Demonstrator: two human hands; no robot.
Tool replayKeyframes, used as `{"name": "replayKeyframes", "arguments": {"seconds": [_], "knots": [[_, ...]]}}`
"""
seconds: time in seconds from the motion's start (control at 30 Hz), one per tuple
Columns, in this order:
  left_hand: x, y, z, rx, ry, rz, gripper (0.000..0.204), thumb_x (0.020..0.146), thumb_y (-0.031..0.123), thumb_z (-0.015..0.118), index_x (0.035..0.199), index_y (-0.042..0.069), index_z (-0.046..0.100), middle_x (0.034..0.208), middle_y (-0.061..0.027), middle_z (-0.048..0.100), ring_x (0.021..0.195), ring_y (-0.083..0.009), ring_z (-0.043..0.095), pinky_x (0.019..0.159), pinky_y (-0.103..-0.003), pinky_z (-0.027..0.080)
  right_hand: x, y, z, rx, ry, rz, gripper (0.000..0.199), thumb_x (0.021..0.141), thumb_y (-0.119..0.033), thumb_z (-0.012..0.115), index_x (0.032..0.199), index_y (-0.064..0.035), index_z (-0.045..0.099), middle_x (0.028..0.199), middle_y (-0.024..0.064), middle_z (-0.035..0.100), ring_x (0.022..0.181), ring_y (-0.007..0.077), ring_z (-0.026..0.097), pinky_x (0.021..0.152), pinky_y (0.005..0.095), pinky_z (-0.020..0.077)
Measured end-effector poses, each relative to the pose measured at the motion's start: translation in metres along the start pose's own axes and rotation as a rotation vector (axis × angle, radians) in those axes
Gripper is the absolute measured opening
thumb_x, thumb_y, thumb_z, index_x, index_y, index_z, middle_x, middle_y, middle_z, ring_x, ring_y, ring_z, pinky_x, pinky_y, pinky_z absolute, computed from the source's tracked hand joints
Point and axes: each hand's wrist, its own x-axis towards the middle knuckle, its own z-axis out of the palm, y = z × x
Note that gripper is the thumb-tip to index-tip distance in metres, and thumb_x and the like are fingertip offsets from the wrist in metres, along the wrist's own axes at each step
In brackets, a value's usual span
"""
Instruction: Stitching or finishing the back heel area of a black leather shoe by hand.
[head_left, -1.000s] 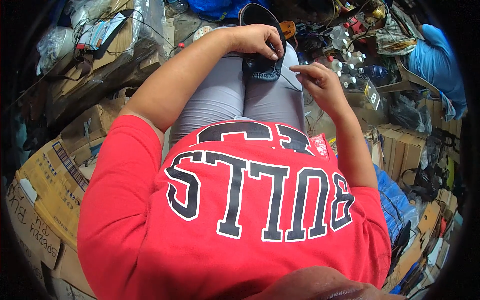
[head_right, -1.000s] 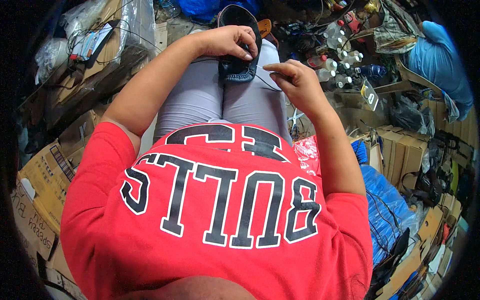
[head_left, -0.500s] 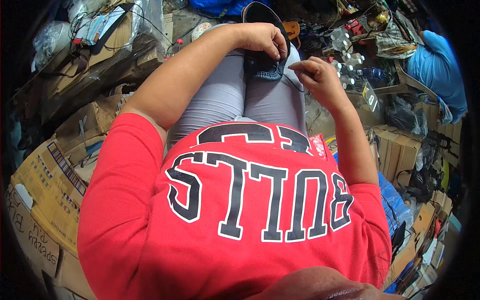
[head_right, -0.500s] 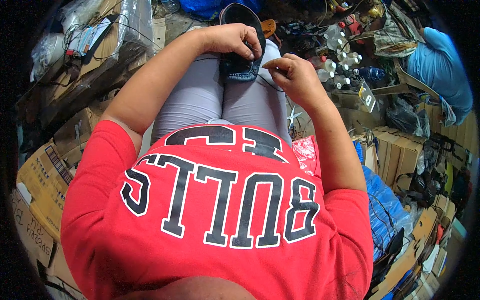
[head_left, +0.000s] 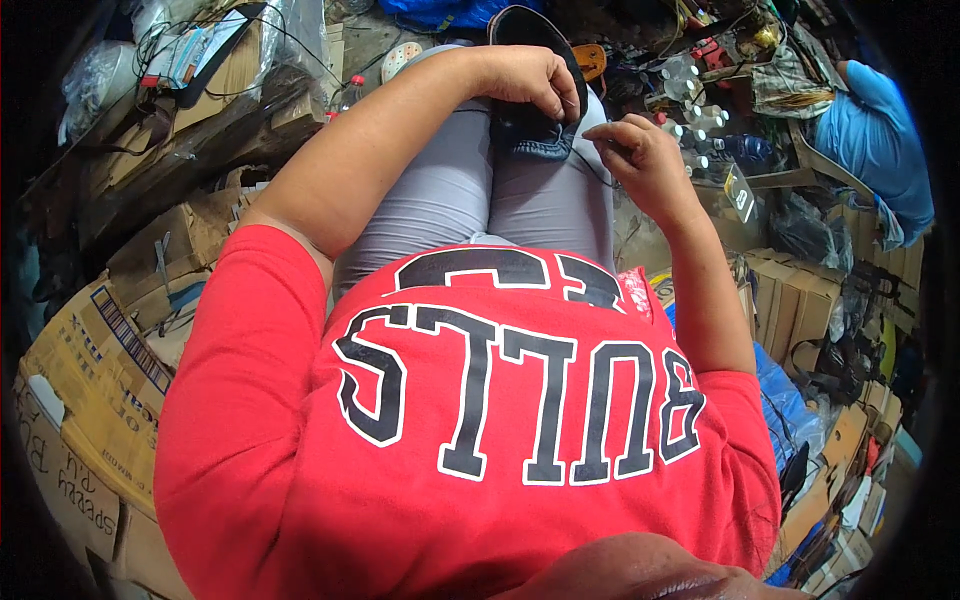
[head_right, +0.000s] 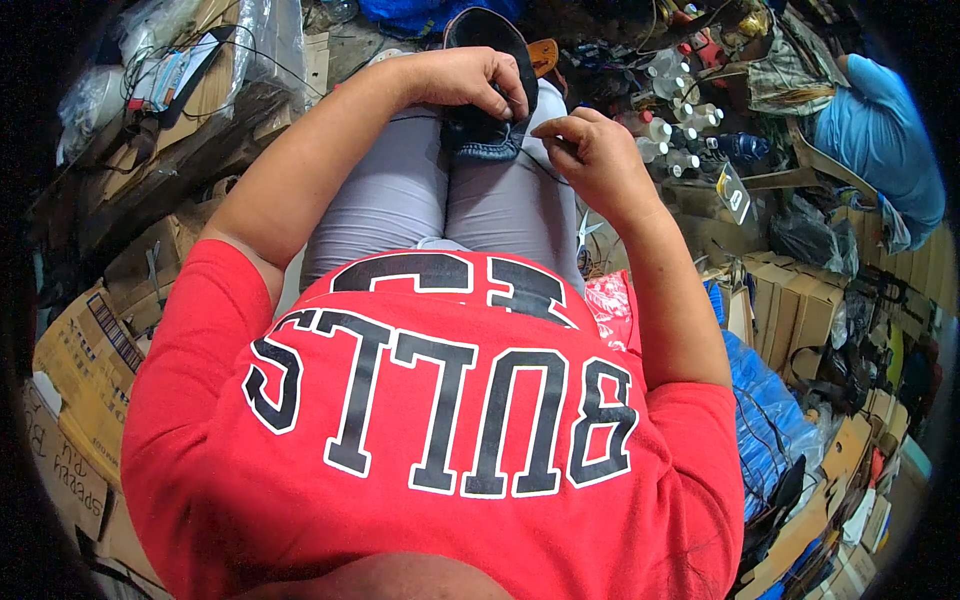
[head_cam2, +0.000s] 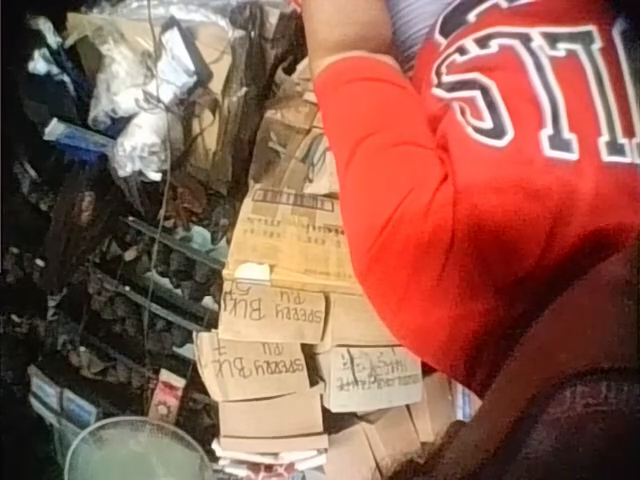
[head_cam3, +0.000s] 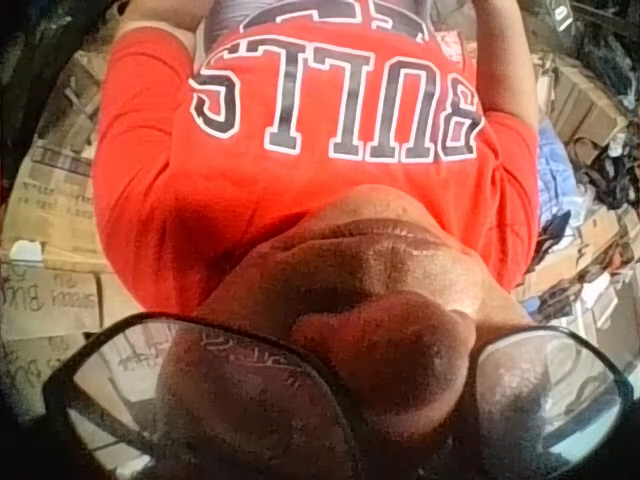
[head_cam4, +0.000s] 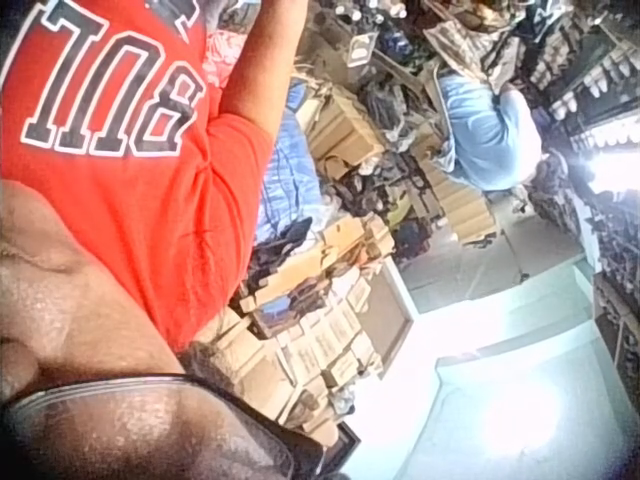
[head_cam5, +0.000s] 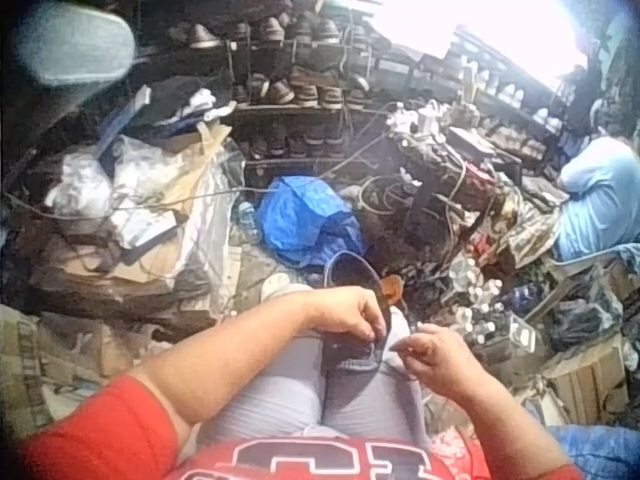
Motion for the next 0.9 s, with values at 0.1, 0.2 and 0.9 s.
{"name": "replayKeyframes", "arguments": {"seconds": [0.1,0.2,0.9], "knots": [[-0.0004,0.0017,0.0,-0.024,-0.001,-0.009,0.024,0.072,0.009,0.067,0.095,0.007,0.071,0.089,-0.0047,0.061,0.093,-0.0186,0.053,0.086,-0.029,0.041,0.0009,-0.0029,0.0,-0.044,0.015,-0.02,0.015,0.077,-0.008,0.062,0.091,-0.0082,0.069,0.078,0.0114,0.058,0.071,0.0268,0.06,0.064,0.0336,0.0472],[-0.0016,0.0014,-0.0019,-0.022,-0.009,0.007,0.023,0.072,0.01,0.067,0.095,0.007,0.071,0.088,-0.0043,0.06,0.093,-0.0183,0.053,0.086,-0.028,0.041,0.0016,-0.0057,-0.0005,-0.056,0.03,-0.027,0.015,0.077,-0.008,0.062,0.091,-0.008,0.069,0.079,0.0122,0.059,0.073,0.0282,0.06,0.064,0.0346,0.0477],[-0.0026,-0.0002,-0.0003,0.004,0.002,-0.005,0.022,0.073,0.01,0.067,0.094,0.007,0.071,0.089,-0.0043,0.06,0.094,-0.0182,0.053,0.087,-0.029,0.041,0.0054,-0.0032,0.009,-0.022,0.04,-0.055,0.015,0.077,-0.008,0.062,0.091,-0.0082,0.068,0.077,0.0125,0.059,0.072,0.0272,0.06,0.066,0.034,0.0478]]}}
